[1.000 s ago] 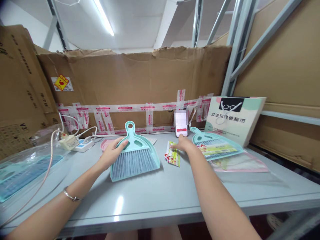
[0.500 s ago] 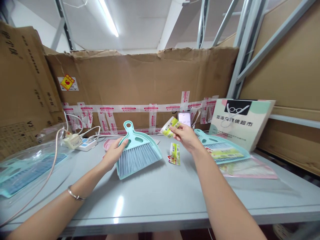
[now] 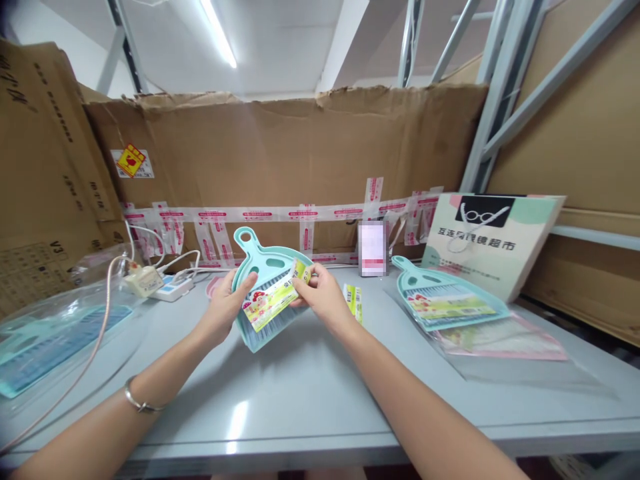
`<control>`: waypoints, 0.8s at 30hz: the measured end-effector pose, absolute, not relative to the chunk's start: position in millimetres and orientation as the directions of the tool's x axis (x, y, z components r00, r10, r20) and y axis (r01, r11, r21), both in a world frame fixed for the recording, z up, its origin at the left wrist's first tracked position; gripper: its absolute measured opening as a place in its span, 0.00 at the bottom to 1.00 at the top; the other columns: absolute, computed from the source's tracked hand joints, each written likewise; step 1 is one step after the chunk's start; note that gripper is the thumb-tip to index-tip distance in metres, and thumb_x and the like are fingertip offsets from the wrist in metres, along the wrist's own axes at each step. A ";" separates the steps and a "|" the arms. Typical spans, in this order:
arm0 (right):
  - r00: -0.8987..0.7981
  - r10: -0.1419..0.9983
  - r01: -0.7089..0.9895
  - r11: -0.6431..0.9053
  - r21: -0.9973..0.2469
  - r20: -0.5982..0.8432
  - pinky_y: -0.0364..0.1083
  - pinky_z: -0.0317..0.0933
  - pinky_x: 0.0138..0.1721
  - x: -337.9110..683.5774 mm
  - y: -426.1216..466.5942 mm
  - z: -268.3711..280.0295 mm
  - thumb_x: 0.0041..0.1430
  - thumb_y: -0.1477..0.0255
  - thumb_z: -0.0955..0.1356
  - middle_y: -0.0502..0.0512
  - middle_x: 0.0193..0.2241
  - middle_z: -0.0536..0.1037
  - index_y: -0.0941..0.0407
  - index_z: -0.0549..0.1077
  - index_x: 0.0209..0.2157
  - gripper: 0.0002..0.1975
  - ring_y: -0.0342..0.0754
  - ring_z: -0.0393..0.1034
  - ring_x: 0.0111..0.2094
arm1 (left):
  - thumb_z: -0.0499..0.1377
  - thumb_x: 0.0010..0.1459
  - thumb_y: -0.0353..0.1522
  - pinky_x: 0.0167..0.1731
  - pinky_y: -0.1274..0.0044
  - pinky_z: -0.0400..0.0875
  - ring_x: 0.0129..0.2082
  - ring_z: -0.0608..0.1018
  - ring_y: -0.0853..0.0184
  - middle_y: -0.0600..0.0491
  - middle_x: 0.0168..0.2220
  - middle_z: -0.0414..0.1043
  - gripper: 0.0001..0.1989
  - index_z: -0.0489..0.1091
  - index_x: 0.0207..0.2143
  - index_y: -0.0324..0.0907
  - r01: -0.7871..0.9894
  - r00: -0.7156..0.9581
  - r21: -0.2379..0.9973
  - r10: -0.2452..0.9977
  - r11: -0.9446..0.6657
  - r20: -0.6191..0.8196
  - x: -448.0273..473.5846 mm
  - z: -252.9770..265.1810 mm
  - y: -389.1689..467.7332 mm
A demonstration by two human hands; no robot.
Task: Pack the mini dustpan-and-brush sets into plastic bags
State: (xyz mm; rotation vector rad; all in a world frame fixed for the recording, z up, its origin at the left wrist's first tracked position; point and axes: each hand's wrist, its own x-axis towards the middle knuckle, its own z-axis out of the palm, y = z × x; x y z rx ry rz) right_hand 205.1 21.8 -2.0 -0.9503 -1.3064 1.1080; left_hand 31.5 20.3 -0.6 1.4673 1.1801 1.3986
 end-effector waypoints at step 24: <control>-0.085 0.996 -0.524 -0.019 -0.851 0.030 0.48 0.67 0.40 189.1 4.2 -0.8 0.44 0.70 0.71 0.52 0.38 0.77 0.52 0.70 0.36 0.14 0.50 0.70 0.43 | 0.60 0.47 0.42 0.38 0.71 0.69 0.39 0.74 0.62 0.47 0.40 0.70 0.26 0.60 0.47 0.40 0.322 0.044 0.853 0.907 -0.410 0.419 6.2 34.0 15.9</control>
